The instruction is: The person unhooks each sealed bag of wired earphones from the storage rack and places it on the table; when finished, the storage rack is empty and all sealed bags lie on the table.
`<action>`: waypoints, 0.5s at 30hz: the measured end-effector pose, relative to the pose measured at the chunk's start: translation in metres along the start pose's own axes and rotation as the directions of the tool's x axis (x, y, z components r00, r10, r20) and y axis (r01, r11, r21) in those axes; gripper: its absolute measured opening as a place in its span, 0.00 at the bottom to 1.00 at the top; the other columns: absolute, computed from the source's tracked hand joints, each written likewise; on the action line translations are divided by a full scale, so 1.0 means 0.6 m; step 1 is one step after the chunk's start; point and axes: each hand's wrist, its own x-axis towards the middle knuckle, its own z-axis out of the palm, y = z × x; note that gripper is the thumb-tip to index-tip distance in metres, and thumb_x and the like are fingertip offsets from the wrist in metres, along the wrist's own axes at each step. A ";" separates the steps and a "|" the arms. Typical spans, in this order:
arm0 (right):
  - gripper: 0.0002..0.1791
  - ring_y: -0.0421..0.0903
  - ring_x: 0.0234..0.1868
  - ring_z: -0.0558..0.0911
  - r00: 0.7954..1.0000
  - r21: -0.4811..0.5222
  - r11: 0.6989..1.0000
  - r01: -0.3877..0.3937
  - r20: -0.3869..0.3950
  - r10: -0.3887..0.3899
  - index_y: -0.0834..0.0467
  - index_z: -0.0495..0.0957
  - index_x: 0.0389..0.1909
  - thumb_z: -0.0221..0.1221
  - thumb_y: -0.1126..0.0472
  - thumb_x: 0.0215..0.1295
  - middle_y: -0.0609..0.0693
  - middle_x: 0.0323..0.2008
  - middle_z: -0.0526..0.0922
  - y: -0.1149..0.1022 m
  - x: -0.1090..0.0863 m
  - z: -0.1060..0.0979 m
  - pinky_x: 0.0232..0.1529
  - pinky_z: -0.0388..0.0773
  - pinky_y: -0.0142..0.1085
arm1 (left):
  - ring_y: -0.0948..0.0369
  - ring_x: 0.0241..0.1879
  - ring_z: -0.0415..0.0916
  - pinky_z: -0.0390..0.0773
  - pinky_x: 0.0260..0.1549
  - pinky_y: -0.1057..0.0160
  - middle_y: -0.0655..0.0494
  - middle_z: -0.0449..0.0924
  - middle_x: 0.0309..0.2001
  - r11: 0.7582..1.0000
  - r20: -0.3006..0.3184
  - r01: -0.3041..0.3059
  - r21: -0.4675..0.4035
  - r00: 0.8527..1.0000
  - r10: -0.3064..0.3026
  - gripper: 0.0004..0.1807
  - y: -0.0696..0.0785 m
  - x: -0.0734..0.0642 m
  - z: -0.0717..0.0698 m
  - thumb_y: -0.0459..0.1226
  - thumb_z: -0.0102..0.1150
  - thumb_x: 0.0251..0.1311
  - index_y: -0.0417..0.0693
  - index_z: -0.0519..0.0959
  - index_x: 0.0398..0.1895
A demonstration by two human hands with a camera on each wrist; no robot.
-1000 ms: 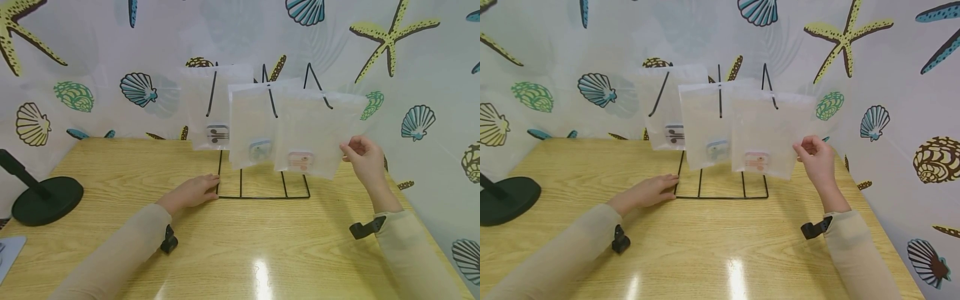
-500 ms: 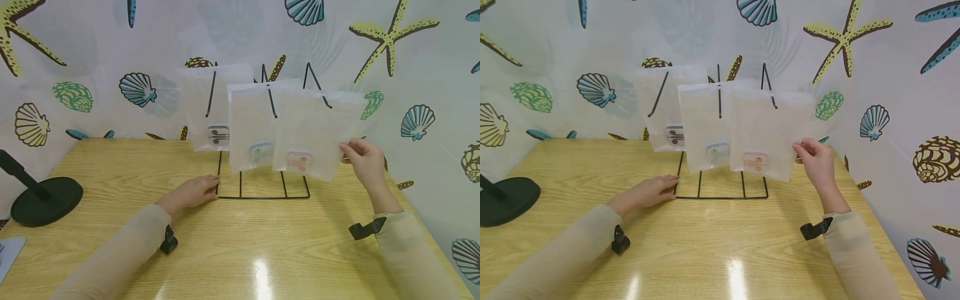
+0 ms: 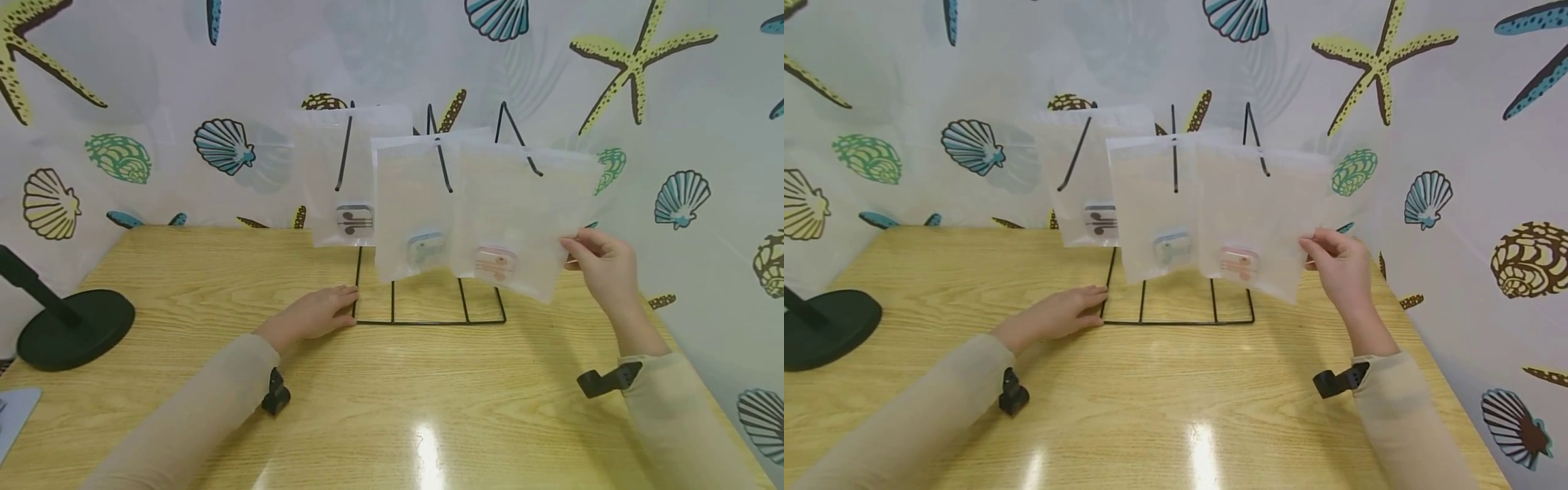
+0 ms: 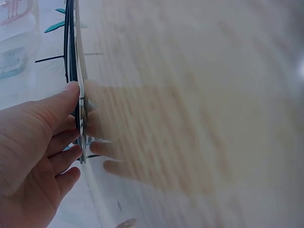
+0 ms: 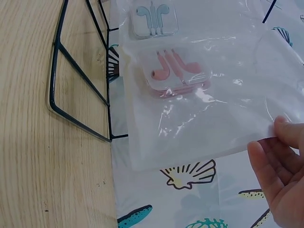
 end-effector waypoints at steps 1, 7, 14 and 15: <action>0.10 0.34 0.24 0.78 1.000 -0.015 1.000 0.006 -0.002 -0.006 0.75 0.78 0.36 0.59 0.69 0.61 0.38 0.25 0.80 -0.002 -0.001 -0.002 0.27 0.78 0.24 | 0.46 0.65 0.52 0.56 0.61 0.49 0.40 0.56 0.66 1.000 -0.001 -0.001 0.001 1.000 0.001 0.32 0.000 0.000 0.000 0.44 0.52 0.65 0.33 0.60 0.66; 0.09 0.34 0.23 0.77 0.999 -0.094 0.995 0.045 -0.014 -0.047 0.71 0.81 0.35 0.60 0.67 0.61 0.39 0.24 0.80 -0.014 -0.010 -0.011 0.27 0.78 0.23 | 0.46 0.65 0.53 0.56 0.61 0.49 0.40 0.56 0.66 1.000 -0.002 -0.003 0.001 1.000 0.003 0.32 0.000 0.001 -0.001 0.44 0.52 0.65 0.33 0.60 0.65; 0.09 0.33 0.23 0.77 0.999 -0.111 0.993 0.050 -0.015 -0.052 0.72 0.80 0.35 0.60 0.67 0.60 0.39 0.27 0.82 -0.021 -0.020 -0.022 0.27 0.77 0.23 | 0.47 0.65 0.52 0.56 0.62 0.50 0.41 0.56 0.66 1.000 0.006 0.010 -0.006 1.000 -0.010 0.32 0.001 0.002 -0.001 0.44 0.52 0.65 0.33 0.60 0.66; 0.09 0.33 0.23 0.77 0.998 -0.112 0.992 0.053 -0.015 -0.055 0.72 0.80 0.35 0.60 0.67 0.60 0.38 0.26 0.81 -0.023 -0.022 -0.024 0.27 0.77 0.23 | 0.47 0.66 0.52 0.55 0.62 0.50 0.41 0.56 0.67 1.000 0.009 0.014 -0.009 1.000 -0.014 0.32 0.001 0.002 -0.001 0.44 0.52 0.65 0.33 0.60 0.66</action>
